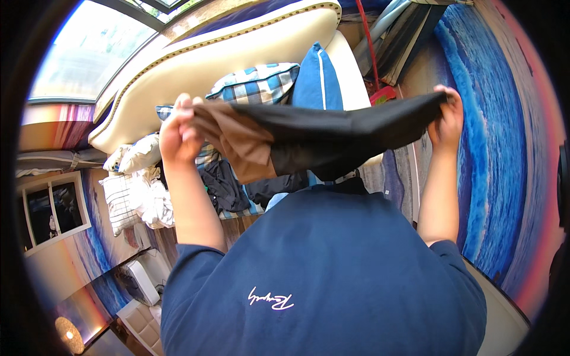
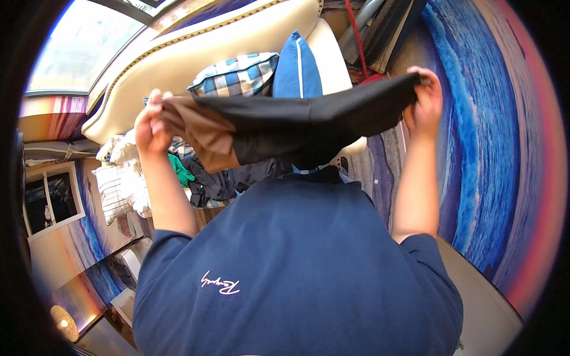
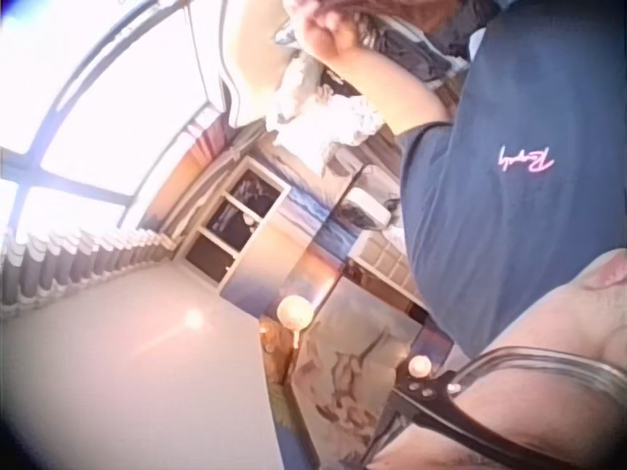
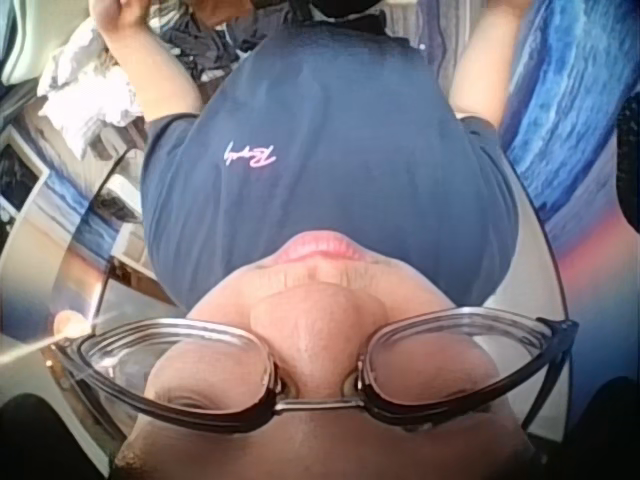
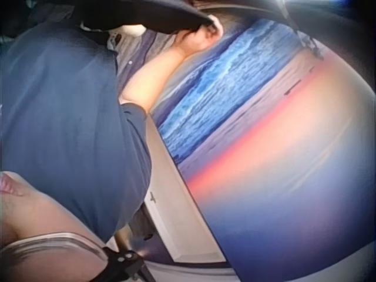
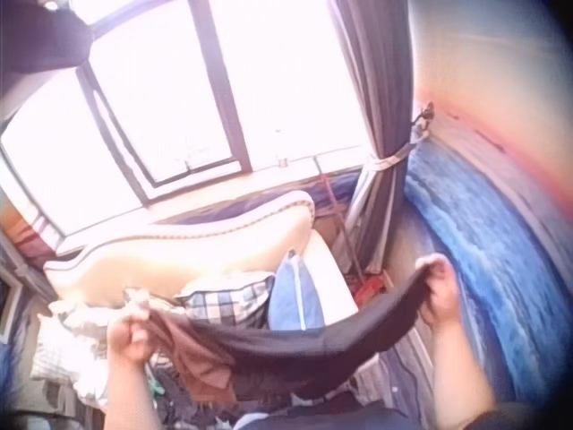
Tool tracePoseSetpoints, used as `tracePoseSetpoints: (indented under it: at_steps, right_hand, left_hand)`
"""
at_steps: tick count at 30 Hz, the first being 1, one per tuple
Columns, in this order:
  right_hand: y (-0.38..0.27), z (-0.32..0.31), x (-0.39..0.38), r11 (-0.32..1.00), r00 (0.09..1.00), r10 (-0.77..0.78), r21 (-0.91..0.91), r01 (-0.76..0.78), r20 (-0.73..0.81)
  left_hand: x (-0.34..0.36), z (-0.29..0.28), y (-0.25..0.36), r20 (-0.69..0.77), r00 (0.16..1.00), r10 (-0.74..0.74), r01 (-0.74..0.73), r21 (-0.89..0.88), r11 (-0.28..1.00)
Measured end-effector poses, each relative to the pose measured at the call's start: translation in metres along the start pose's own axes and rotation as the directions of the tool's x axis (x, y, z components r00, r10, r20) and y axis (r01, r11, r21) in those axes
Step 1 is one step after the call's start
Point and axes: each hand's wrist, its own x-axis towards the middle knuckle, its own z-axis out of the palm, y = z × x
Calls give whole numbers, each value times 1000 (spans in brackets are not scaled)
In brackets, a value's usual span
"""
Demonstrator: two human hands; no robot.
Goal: The person folds several garments by hand on a sofa, including a brown top, black shorts, a black jacket, and a green shirt. Each item is smoothed, folded, and placed in a growing stack.
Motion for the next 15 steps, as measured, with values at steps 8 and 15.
tracePoseSetpoints:
  at_steps: [8,15]
  right_hand:
    - [168,-73,62,714,839,186,-516,-473,-512]
    - [186,-42,-128,-127,156,859,-497,-858,-488]
  left_hand:
    - [184,-50,-67,-416,855,310,-181,320,930]
    - [95,-114,-261,-716,674,-182,711,562,422]
